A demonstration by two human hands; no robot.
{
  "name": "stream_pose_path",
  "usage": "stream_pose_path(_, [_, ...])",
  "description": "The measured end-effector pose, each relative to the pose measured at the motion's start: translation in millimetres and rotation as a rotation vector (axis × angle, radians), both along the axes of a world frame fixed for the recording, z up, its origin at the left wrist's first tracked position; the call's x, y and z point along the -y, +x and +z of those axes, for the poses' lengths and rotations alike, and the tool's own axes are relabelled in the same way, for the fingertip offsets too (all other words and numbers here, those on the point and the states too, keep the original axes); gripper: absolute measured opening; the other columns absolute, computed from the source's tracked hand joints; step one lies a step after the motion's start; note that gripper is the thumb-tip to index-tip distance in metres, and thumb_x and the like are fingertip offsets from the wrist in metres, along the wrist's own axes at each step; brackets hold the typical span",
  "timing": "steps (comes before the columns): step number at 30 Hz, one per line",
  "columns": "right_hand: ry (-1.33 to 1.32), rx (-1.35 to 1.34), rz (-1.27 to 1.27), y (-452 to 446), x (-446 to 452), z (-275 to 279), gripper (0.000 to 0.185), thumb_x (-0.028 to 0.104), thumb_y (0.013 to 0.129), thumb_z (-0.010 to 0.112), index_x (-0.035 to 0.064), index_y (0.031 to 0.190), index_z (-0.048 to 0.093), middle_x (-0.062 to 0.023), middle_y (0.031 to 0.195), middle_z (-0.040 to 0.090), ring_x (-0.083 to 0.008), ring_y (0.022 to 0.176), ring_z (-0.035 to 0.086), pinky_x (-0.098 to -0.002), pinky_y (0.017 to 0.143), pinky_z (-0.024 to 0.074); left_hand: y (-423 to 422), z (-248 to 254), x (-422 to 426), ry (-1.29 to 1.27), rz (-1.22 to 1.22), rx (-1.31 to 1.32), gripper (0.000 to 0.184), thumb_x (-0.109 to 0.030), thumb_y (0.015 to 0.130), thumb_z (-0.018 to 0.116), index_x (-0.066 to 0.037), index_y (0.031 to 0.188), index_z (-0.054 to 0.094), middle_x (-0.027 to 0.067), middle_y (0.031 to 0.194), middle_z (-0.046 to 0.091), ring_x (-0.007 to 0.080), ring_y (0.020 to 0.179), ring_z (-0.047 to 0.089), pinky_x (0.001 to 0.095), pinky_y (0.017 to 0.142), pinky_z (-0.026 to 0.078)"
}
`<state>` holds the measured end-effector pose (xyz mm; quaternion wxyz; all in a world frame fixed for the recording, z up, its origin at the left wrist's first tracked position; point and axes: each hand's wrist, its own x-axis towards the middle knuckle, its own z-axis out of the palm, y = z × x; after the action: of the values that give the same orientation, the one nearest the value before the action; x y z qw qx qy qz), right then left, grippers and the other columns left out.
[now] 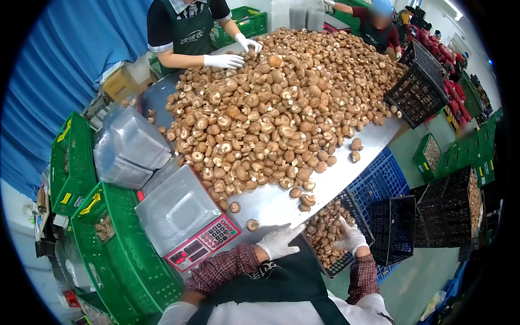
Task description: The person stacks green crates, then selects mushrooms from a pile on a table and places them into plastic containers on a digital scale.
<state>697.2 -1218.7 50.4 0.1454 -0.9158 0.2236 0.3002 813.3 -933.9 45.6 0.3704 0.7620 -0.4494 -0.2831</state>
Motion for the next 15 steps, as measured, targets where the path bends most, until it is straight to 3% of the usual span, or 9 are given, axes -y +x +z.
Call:
stream_pose_path(1, [-0.259, -0.19, 0.07, 17, -13, 10, 0.092, 0.037, 0.069, 0.082, 0.0327, 0.146, 0.033, -0.0214, 0.133, 0.05, -0.0376, 0.111, 0.057, -0.0438, 0.093, 0.0485, 1, -6, -6, 0.127, 0.034, 0.061, 0.068, -0.033, 0.084, 0.063, -0.007, 0.142, 0.039, 0.0225, 0.132, 0.052, 0.0357, 0.116, 0.054, 0.0391, 0.102, 0.041])
stream_pose_path(2, [-0.064, -0.017, 0.069, 31, -15, 17, 0.081, 0.037, 0.074, 0.077, 0.0246, 0.144, 0.04, -0.0198, 0.122, 0.058, -0.0364, 0.107, 0.059, -0.0412, 0.09, 0.0498, 2, -5, -13, 0.189, 0.101, 0.082, 0.061, -0.032, 0.084, 0.061, -0.009, 0.138, 0.043, 0.0197, 0.125, 0.056, 0.0333, 0.112, 0.056, 0.0396, 0.097, 0.044])
stream_pose_path(4, [0.326, 0.573, 0.075, 58, -34, -9, 0.064, 0.031, 0.079, 0.072, 0.0172, 0.137, 0.048, -0.0173, 0.109, 0.063, -0.0322, 0.1, 0.061, -0.0376, 0.086, 0.0509, 6, -2, -27, 0.314, 0.17, 0.113, 0.056, -0.03, 0.084, 0.062, -0.01, 0.134, 0.047, 0.016, 0.115, 0.059, 0.031, 0.107, 0.058, 0.0391, 0.091, 0.048])
stream_pose_path(6, [0.37, 0.714, 0.268, 111, -83, 13, 0.05, 0.022, 0.083, 0.067, 0.0117, 0.13, 0.055, -0.0165, 0.106, 0.063, -0.0294, 0.099, 0.062, -0.0374, 0.084, 0.0512, 7, -6, -39, 0.369, 0.247, 0.175, 0.055, -0.028, 0.083, 0.063, -0.011, 0.133, 0.047, 0.0143, 0.112, 0.059, 0.0303, 0.104, 0.059, 0.039, 0.088, 0.049])
stream_pose_path(8, [0.393, 0.881, 0.482, 155, -118, -14, 0.048, 0.015, 0.085, 0.062, 0.012, 0.132, 0.053, -0.0159, 0.113, 0.062, -0.0312, 0.098, 0.062, -0.0387, 0.082, 0.0511, 5, -15, -48, 0.425, 0.328, 0.239, 0.054, -0.026, 0.083, 0.063, -0.011, 0.133, 0.048, 0.0126, 0.109, 0.059, 0.0296, 0.102, 0.059, 0.0389, 0.086, 0.05])
stream_pose_path(10, [0.333, 0.866, 0.626, 198, -151, -36, 0.052, 0.009, 0.085, 0.055, 0.0132, 0.136, 0.049, -0.0146, 0.125, 0.058, -0.0308, 0.103, 0.06, -0.0386, 0.086, 0.0493, 1, -24, -57, 0.345, 0.484, 0.272, 0.054, -0.021, 0.08, 0.065, -0.011, 0.131, 0.049, 0.0114, 0.114, 0.058, 0.0305, 0.103, 0.058, 0.0399, 0.087, 0.049])
stream_pose_path(13, [-0.033, 0.877, 0.918, 248, -186, -53, 0.062, 0.008, 0.087, 0.047, 0.0206, 0.146, 0.033, -0.0104, 0.144, 0.041, -0.0266, 0.123, 0.047, -0.04, 0.098, 0.0409, 4, -36, -54, 0.327, 0.585, 0.418, 0.052, -0.017, 0.079, 0.064, -0.01, 0.128, 0.05, 0.012, 0.118, 0.057, 0.0313, 0.106, 0.057, 0.0407, 0.088, 0.049])
stream_pose_path(15, [-0.184, 0.873, 1.028, 267, -199, -68, 0.061, 0.012, 0.089, 0.047, 0.0232, 0.147, 0.032, -0.0115, 0.146, 0.039, -0.026, 0.121, 0.047, -0.0398, 0.096, 0.04, 6, -54, -53, 0.408, 0.614, 0.524, 0.045, -0.016, 0.081, 0.062, -0.011, 0.125, 0.052, 0.0141, 0.117, 0.058, 0.0327, 0.105, 0.059, 0.0418, 0.086, 0.05])
